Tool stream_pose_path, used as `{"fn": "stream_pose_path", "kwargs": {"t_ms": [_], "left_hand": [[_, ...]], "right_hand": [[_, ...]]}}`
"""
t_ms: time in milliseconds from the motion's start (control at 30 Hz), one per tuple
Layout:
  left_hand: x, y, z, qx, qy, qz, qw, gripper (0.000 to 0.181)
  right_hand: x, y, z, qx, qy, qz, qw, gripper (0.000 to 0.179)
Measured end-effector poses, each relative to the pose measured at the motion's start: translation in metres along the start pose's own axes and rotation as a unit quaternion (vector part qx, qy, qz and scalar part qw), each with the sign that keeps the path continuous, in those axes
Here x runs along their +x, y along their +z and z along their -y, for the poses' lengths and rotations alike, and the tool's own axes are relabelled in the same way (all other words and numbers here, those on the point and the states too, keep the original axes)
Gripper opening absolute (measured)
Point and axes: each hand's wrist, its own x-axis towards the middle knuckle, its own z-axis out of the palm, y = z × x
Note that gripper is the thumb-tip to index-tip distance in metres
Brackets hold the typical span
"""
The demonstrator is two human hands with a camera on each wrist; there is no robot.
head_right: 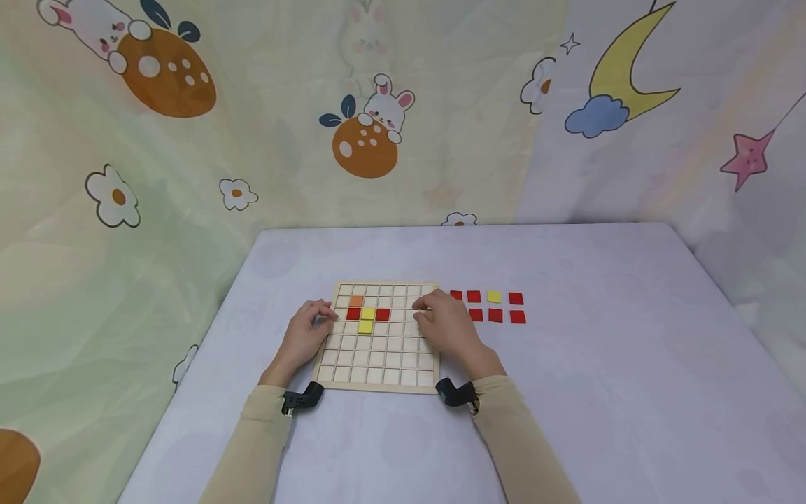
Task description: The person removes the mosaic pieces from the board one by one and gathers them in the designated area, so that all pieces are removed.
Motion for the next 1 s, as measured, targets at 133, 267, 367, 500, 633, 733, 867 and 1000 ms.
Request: {"fn": "stream_pose_path", "kwargs": {"t_ms": [133,267,367,500,633,733,867,1000], "left_hand": [[0.0,0.0,-0.001,0.002,-0.004,0.003,1.0,0.008],[0.0,0.0,-0.001,0.003,-0.009,0.004,0.9999,0.008],[0.0,0.0,-0.001,0.006,-0.01,0.004,0.9999,0.007],[0.0,0.001,0.0,0.006,-0.013,0.004,0.9999,0.008],[0.0,0.002,0.0,0.004,-0.017,0.007,0.9998,0.009],[0.0,0.002,0.0,0.002,-0.013,0.007,0.9999,0.009],[-0.001,0.001,-0.001,0.001,-0.006,0.002,1.0,0.009],[-0.001,0.0,-0.002,0.004,-0.004,-0.002,1.0,0.008]], "right_hand": [[-0.002,0.005,0.006,-0.003,-0.011,-0.002,0.9999,0.02],[-0.003,0.011,0.012,-0.007,-0.031,-0.001,0.9995,0.022],[-0.004,0.015,0.017,-0.008,-0.043,0.001,0.9991,0.023],[-0.006,0.021,0.02,-0.006,-0.049,0.002,0.9988,0.025],[-0.008,0.027,0.023,-0.007,-0.065,-0.002,0.9979,0.025],[-0.009,0.032,0.025,-0.011,-0.081,-0.004,0.9967,0.026],[-0.009,0.038,0.027,-0.008,-0.093,0.0,0.9956,0.027],[-0.007,0.044,0.029,-0.009,-0.098,0.009,0.9951,0.03]]}}
